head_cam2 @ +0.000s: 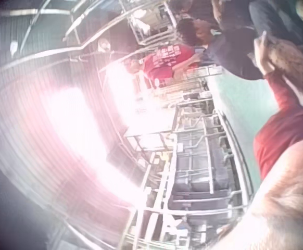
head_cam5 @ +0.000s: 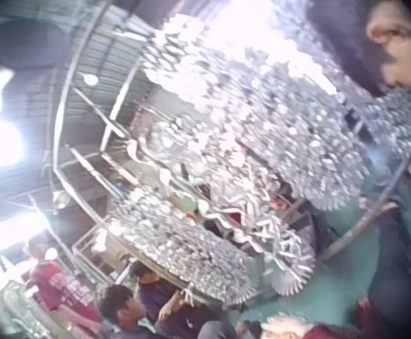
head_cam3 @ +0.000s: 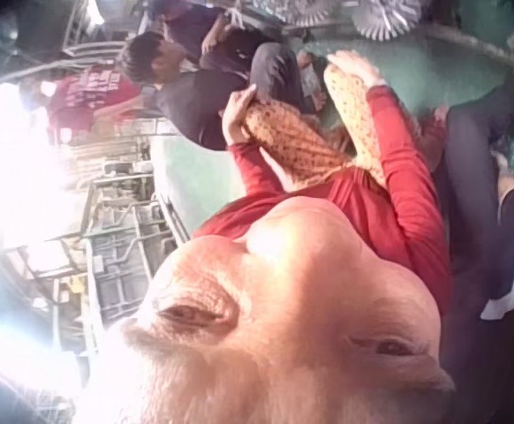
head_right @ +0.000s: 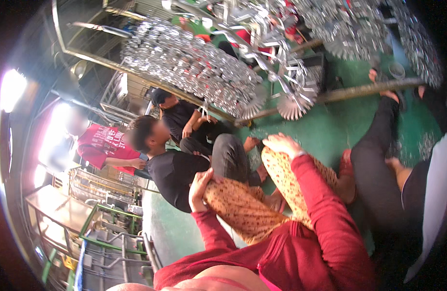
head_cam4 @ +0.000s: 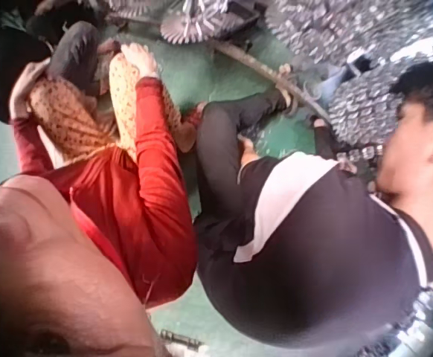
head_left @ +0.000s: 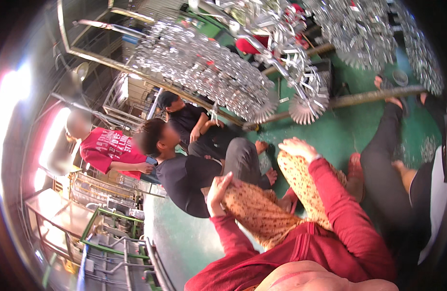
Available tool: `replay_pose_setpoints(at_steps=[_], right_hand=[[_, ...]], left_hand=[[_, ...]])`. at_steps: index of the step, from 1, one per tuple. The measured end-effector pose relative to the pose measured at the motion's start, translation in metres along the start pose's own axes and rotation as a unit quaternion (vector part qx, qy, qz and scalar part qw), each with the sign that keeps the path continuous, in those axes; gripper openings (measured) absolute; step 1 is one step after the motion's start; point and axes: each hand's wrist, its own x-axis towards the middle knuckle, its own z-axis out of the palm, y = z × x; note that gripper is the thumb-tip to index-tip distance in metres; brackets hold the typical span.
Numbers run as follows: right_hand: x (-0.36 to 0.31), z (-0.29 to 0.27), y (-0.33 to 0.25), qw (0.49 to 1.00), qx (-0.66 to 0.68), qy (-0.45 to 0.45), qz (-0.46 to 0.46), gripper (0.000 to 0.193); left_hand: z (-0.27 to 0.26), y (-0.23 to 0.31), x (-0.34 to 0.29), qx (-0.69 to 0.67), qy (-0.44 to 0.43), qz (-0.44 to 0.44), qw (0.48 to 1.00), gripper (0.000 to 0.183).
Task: The person hangs small star-shaped metal disks onto hooks on vertical rotating stands by hand, working alongside several other people in a workshop.
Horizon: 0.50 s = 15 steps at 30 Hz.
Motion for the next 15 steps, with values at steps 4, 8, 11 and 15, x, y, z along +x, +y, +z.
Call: replay_pose_setpoints(at_steps=[4,8,11,15], right_hand=[[0.027,0.012,0.028,0.999,-0.009,-0.001,0.041,0.04],[0.04,0.047,0.029,0.996,0.079,0.022,-0.02,0.052],[0.004,0.0,-0.005,0.988,0.145,0.029,0.046,0.051],[-0.015,0.015,0.005,0.992,0.015,0.112,-0.059,0.047]], left_hand=[[0.009,0.007,0.009,0.074,-0.026,-0.016,0.997,0.051],[0.01,-0.035,0.043,0.188,-0.039,-0.045,0.98,0.052],[0.024,-0.077,0.106,0.125,-0.111,0.014,0.986,0.05],[0.057,-0.109,0.159,0.138,-0.117,-0.023,0.983,0.047]])
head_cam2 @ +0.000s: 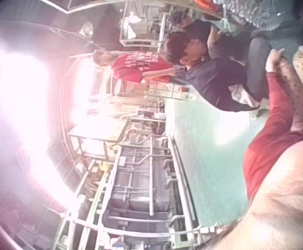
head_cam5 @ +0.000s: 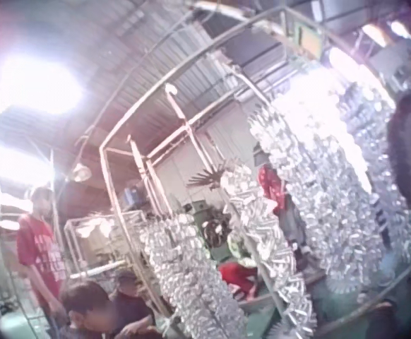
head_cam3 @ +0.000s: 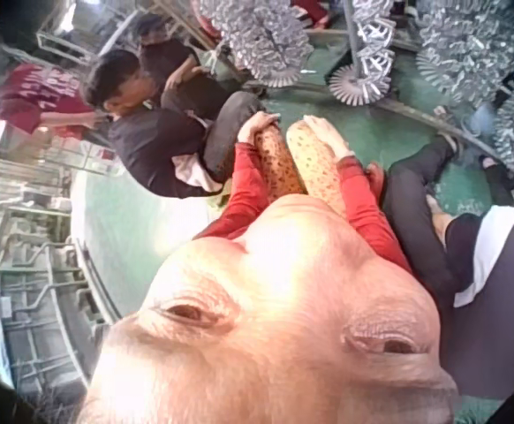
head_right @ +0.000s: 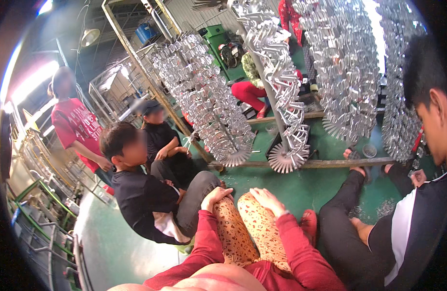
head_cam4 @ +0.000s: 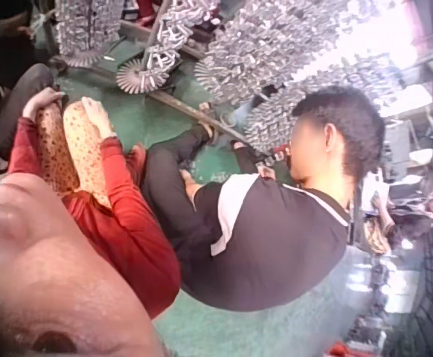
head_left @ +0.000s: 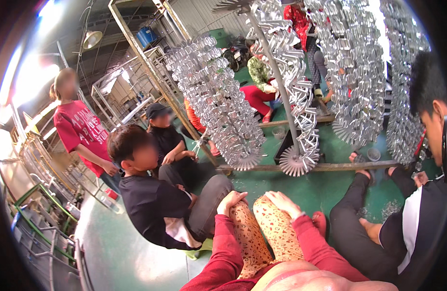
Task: The person hangs small star-shaped metal disks onto hooks on vertical rotating stands by hand, working alongside several other people in a workshop.
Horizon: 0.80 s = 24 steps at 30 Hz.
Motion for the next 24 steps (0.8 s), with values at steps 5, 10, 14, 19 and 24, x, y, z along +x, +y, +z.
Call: replay_pose_setpoints(at_steps=[5,10,14,19,24], right_hand=[[-0.057,-0.003,-0.005,0.918,0.28,0.06,0.274,0.061],[-0.13,-0.011,0.012,0.824,0.479,0.132,0.271,0.066],[-0.172,-0.025,0.025,0.787,0.52,0.152,0.296,0.065],[-0.186,-0.039,0.022,0.773,0.521,0.147,0.331,0.064],[-0.185,-0.046,0.017,0.772,0.51,0.142,0.351,0.063]], left_hand=[[0.024,0.032,0.002,0.119,0.047,-0.022,0.991,0.043],[0.031,0.051,0.003,0.102,0.017,0.064,0.993,0.045],[0.049,0.068,0.026,0.098,-0.017,0.133,0.986,0.048],[0.05,0.059,0.032,0.041,-0.049,0.086,0.994,0.043],[0.051,0.05,0.034,-0.01,-0.052,0.109,0.993,0.048]])
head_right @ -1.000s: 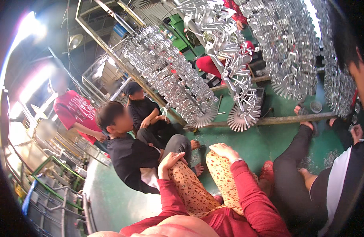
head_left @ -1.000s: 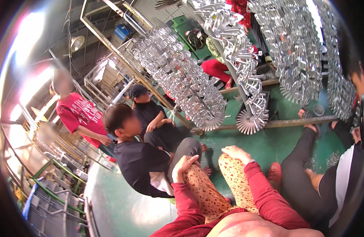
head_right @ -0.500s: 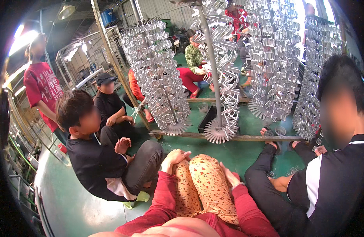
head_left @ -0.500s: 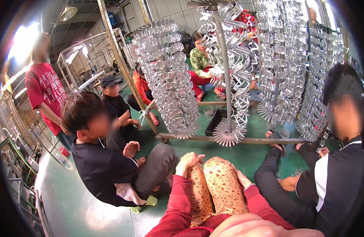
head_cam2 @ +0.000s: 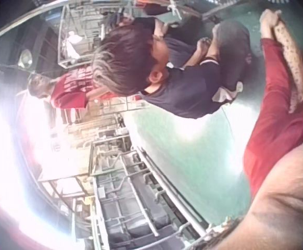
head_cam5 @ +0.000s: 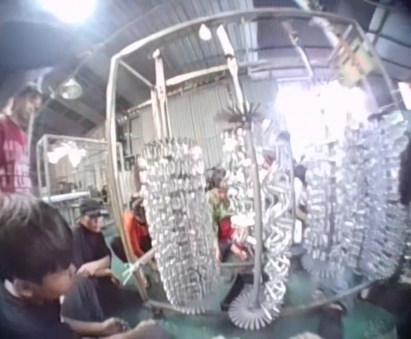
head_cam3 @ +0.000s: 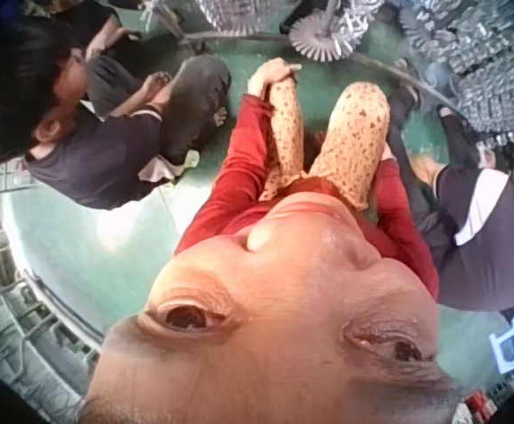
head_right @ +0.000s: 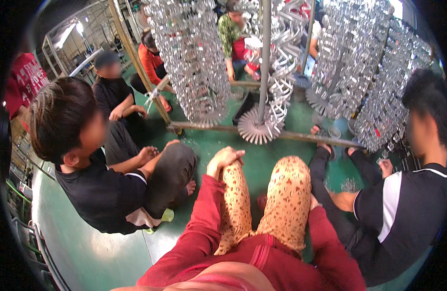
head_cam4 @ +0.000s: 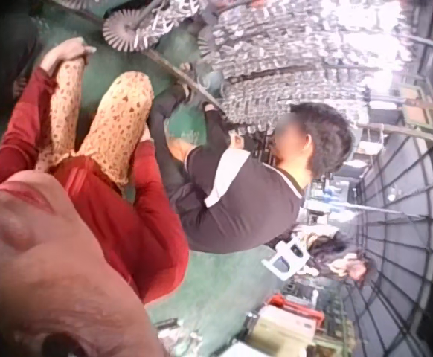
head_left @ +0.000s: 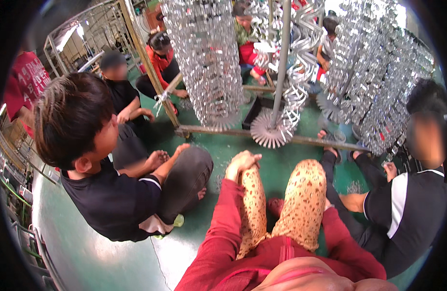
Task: The person hangs small star-shaped metal disks onto hooks on vertical rotating stands by hand, working alongside several other people in a workshop.
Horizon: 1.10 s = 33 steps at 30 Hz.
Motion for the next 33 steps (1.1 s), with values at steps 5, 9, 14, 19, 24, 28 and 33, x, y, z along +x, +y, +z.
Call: replay_pose_setpoints(at_steps=[5,9,14,19,24,28,33], right_hand=[[0.017,0.005,0.0,1.0,0.008,-0.009,0.008,0.062],[0.029,0.01,0.016,0.999,0.026,-0.021,0.015,0.061],[0.043,0.014,0.026,0.998,0.039,-0.04,0.008,0.06],[0.055,0.011,0.034,0.998,0.035,-0.044,-0.017,0.059],[0.072,0.045,-0.005,0.992,-0.075,0.002,0.102,0.073],[0.086,0.081,-0.063,0.985,-0.151,-0.058,-0.055,0.067],[0.117,0.168,-0.106,0.839,-0.47,-0.176,-0.211,0.038]], left_hand=[[0.005,-0.01,0.017,-0.043,-0.022,0.038,0.998,0.049],[0.01,-0.011,0.025,-0.05,-0.066,-0.027,0.996,0.043],[0.037,-0.045,0.062,-0.037,-0.077,-0.09,0.992,0.041],[0.079,-0.039,0.052,0.148,0.093,-0.133,0.976,0.034],[0.155,-0.085,0.01,0.146,0.257,0.095,0.951,0.04],[0.129,-0.04,0.009,0.22,0.15,0.077,0.961,0.042],[0.126,-0.041,-0.005,0.205,0.193,0.068,0.957,0.029]])
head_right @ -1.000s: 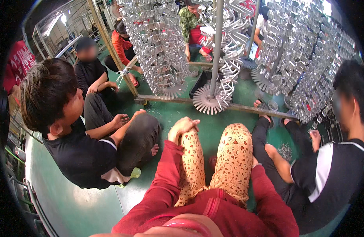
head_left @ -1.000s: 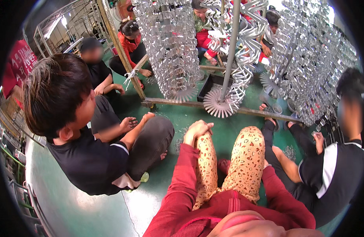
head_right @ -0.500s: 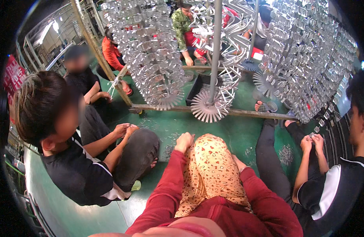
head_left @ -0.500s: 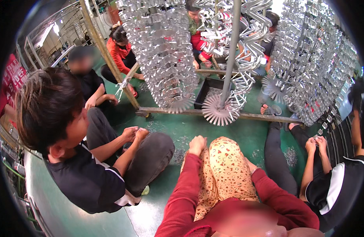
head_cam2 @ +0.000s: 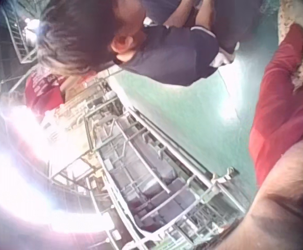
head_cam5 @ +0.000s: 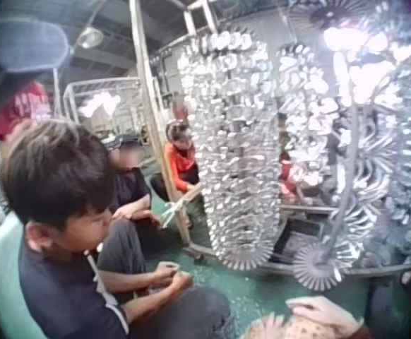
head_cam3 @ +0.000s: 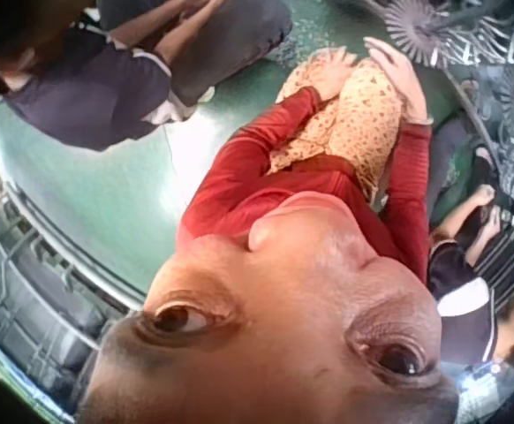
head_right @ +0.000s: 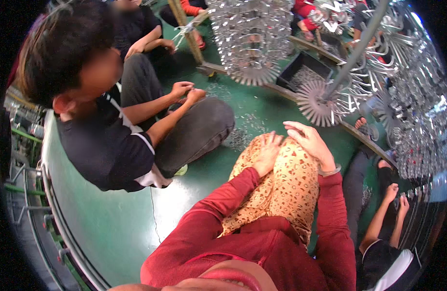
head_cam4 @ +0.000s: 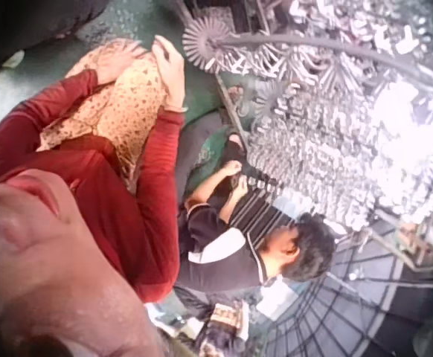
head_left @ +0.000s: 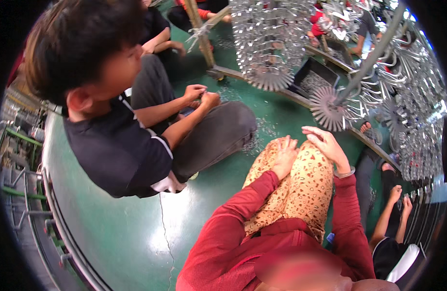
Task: The person hangs small star-shaped metal disks onto hooks on vertical rotating stands by hand, working alongside several other people in a workshop.
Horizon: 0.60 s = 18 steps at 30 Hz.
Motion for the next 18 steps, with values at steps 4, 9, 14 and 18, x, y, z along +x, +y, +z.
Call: replay_pose_setpoints(at_steps=[4,9,14,18], right_hand=[[0.02,0.016,-0.051,0.936,-0.313,-0.129,0.094,0.036],[0.021,0.008,-0.026,0.917,-0.388,-0.076,0.041,0.028],[-0.009,0.015,-0.039,0.868,-0.488,-0.072,0.057,0.021],[-0.073,0.0,-0.055,0.925,-0.353,-0.137,-0.033,0.028]], left_hand=[[-0.001,0.0,-0.004,-0.002,-0.06,-0.011,0.998,0.03],[-0.031,0.019,-0.019,-0.028,-0.035,-0.172,0.984,0.057],[-0.09,-0.002,-0.111,-0.067,-0.227,-0.239,0.942,0.052],[-0.125,-0.026,-0.198,-0.038,-0.346,-0.318,0.882,0.045]])
